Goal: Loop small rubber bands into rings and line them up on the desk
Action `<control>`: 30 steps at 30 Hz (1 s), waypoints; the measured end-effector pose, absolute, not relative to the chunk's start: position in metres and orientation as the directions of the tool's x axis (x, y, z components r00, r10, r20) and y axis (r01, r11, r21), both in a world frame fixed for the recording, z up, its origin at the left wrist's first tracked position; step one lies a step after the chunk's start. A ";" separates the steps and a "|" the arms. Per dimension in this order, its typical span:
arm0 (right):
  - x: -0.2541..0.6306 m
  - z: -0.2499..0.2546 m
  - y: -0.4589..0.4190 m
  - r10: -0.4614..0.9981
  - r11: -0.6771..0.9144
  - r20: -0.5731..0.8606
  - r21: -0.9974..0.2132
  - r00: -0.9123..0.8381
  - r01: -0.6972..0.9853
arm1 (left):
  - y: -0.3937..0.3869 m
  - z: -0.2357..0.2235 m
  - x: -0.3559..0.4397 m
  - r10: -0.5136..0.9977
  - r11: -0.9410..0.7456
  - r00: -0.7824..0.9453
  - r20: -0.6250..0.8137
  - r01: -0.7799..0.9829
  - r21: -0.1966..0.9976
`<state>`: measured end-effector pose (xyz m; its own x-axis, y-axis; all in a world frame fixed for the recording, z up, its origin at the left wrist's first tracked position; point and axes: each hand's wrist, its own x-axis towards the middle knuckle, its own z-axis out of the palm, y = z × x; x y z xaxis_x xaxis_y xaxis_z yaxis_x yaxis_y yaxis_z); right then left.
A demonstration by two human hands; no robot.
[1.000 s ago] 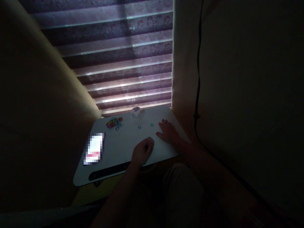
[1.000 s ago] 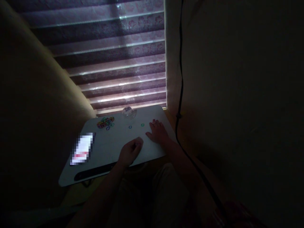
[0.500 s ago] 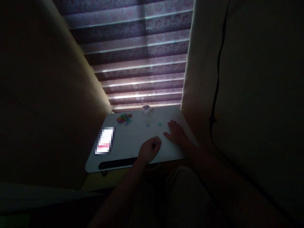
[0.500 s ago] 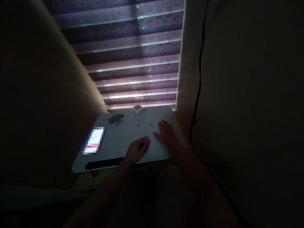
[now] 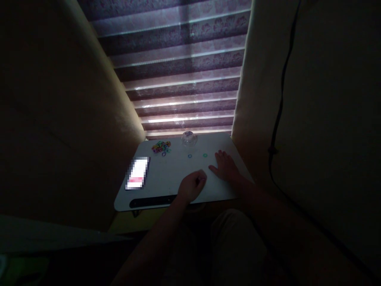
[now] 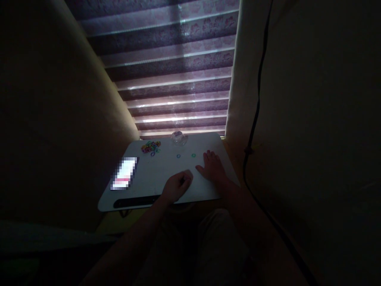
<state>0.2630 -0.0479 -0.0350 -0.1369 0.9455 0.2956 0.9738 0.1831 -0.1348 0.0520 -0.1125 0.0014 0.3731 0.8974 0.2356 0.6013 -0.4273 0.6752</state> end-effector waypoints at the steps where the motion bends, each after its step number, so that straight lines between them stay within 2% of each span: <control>1: 0.263 -0.035 -0.047 0.947 0.180 0.292 -0.138 -0.134 0.974 | -0.112 0.001 0.052 0.897 -0.428 0.372 0.238 0.599 0.677; 9: 0.262 -0.036 -0.044 0.955 0.158 0.275 -0.162 -0.109 0.974 | -0.110 0.001 0.052 0.894 -0.435 0.381 0.236 0.610 0.662; 30: 0.262 -0.022 -0.058 0.904 0.197 0.415 -0.193 -0.102 0.961 | -0.111 0.000 0.052 0.897 -0.432 0.372 0.239 0.616 0.659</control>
